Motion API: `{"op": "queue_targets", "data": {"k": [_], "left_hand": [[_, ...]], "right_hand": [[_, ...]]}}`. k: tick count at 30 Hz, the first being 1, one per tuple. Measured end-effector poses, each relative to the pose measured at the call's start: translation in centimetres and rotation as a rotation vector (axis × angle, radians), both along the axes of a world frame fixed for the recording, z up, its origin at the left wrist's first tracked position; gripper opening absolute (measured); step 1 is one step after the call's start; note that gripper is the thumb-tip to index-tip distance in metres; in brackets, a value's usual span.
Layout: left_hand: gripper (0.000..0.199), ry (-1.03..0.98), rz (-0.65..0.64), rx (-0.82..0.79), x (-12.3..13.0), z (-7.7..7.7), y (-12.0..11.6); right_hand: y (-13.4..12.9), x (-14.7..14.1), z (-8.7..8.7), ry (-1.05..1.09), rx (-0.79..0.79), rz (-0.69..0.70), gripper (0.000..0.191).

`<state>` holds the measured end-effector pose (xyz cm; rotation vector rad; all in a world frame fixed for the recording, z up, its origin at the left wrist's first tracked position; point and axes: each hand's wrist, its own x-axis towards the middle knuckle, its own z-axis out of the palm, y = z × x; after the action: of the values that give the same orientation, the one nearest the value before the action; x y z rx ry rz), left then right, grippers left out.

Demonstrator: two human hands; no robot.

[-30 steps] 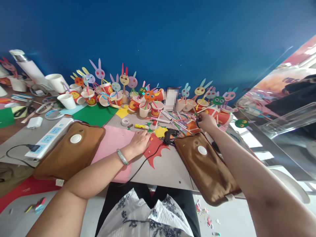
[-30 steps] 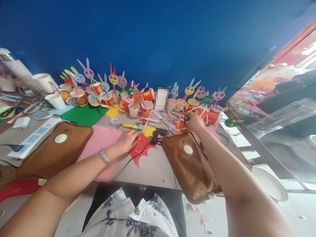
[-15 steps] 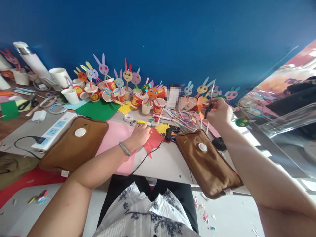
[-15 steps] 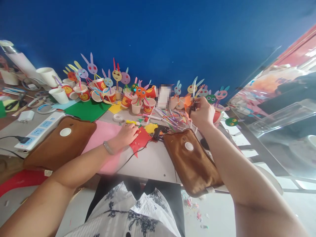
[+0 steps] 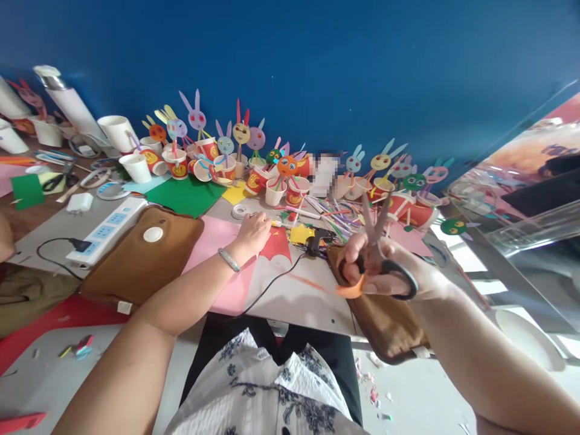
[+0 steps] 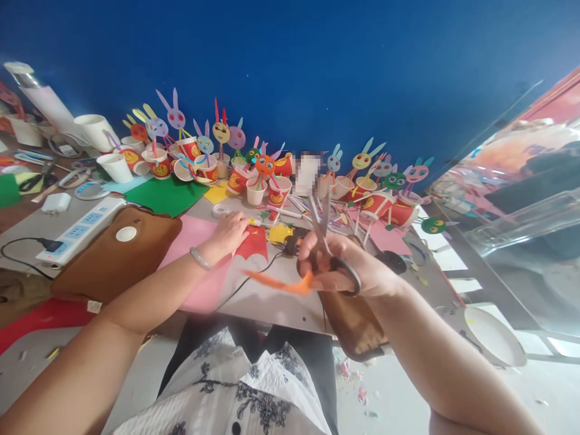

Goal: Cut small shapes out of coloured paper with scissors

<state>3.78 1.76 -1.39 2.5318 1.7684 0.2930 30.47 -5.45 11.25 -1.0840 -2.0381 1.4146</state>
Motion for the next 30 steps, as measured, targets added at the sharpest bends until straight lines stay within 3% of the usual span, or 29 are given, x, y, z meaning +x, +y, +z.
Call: {"op": "queue_targets", "data": {"k": [3, 7, 10, 16, 20, 24, 28, 30], "left_hand": [[0.025, -0.001, 0.012, 0.003, -0.4, 0.1, 0.2], [0.025, -0.021, 0.018, -0.002, -0.5, 0.3, 0.4], [0.023, -0.076, -0.065, 0.003, 0.0, 0.5, 0.1], [0.013, -0.370, -0.404, -0.077, 1.4, 0.2, -1.7], [0.025, -0.355, -0.535, -0.225, 1.5, 0.4, -2.6], [0.025, -0.256, -0.579, -0.249, 1.4, 0.9, -2.9], [0.006, -0.173, -0.521, -0.187, 1.6, 0.6, -2.8], [0.009, -0.183, -0.498, -0.159, 1.8, 0.4, -2.8]], "right_hand": [[0.2, -1.1, -3.1, -0.071, -0.058, 0.080, 0.037], [1.3, -1.9, -7.7, -0.386, 0.200, -0.155, 0.019], [1.7, -1.3, -9.4, -0.536, 0.329, -0.212, 0.019], [2.1, -0.8, -9.7, -0.541, 0.378, -0.242, 0.017], [2.4, -2.1, -10.3, -0.604, 0.399, -0.250, 0.017], [2.4, -3.3, -10.3, -0.738, 0.424, -0.262, 0.019], [1.8, -2.9, -9.0, -0.769, 0.476, -0.284, 0.025], [1.4, -2.2, -8.3, -0.771, 0.505, -0.319, 0.028]]}}
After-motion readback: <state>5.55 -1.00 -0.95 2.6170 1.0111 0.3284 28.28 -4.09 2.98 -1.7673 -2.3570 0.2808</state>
